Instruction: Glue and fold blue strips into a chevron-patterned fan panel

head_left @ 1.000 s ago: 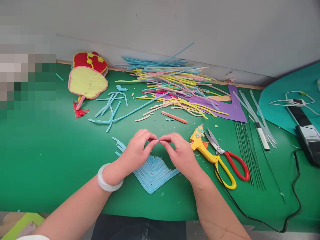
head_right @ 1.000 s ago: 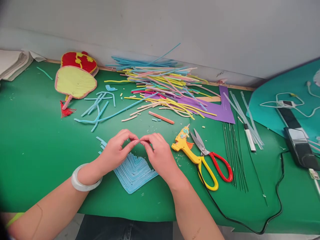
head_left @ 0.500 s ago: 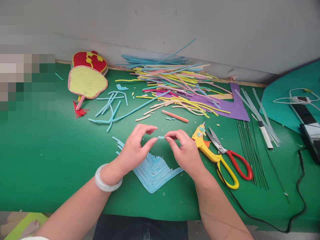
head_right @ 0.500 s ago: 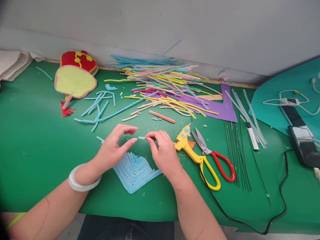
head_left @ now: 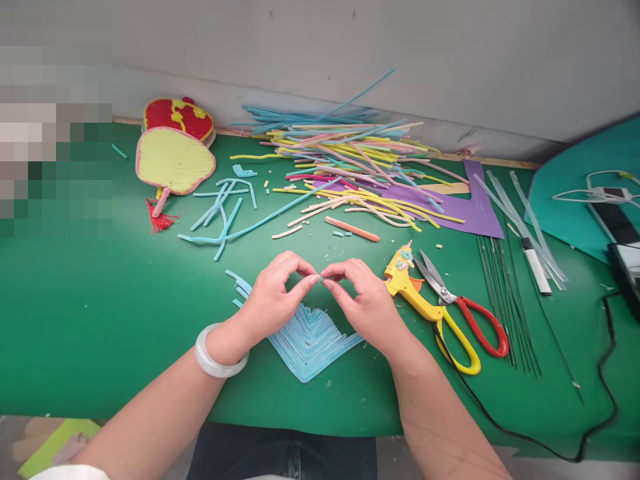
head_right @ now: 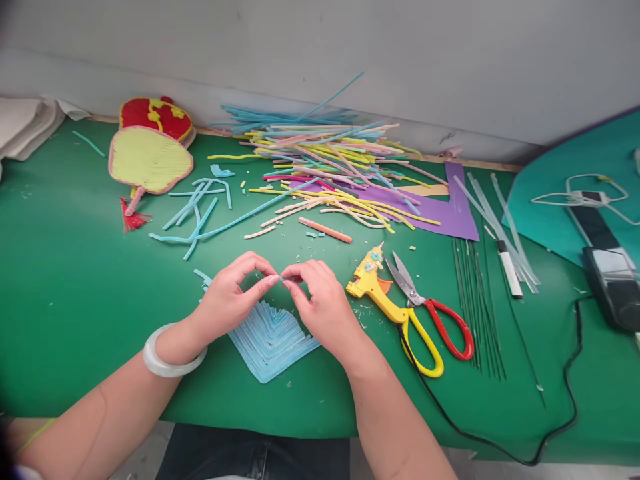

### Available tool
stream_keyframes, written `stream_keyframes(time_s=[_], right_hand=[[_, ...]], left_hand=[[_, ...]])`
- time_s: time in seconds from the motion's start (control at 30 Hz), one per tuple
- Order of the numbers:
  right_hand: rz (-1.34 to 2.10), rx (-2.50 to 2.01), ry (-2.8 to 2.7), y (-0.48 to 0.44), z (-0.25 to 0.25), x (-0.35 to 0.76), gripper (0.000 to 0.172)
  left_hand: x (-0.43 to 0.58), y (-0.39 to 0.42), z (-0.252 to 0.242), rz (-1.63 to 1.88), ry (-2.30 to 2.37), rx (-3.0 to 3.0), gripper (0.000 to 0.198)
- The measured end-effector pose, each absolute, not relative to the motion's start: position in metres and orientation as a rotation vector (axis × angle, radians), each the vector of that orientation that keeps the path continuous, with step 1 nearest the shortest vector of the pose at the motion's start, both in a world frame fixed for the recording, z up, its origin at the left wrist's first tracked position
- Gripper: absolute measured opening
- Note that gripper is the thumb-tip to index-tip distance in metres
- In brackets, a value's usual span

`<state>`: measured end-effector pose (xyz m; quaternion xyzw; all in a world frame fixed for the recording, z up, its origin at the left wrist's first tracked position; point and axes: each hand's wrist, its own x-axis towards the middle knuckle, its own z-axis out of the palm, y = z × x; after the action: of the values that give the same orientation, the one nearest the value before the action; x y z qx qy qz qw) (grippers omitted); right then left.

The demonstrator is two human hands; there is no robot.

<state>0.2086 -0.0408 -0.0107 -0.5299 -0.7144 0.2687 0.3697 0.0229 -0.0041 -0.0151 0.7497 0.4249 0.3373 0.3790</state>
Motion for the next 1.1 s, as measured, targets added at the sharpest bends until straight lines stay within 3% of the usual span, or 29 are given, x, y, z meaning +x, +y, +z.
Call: stream_keyframes(time_s=[0.5, 1.1], right_hand=[[0.862, -1.346, -1.768, -0.043, -0.003, 0.209, 0.004], [0.831, -1.240, -1.854, -0.041, -0.001, 0.211, 0.009]], left_hand=[[0.020, 0.001, -0.003, 0.688, 1.045, 1.485, 0.028], [0.021, 0.001, 0.002, 0.601, 1.008, 1.297, 0.037]])
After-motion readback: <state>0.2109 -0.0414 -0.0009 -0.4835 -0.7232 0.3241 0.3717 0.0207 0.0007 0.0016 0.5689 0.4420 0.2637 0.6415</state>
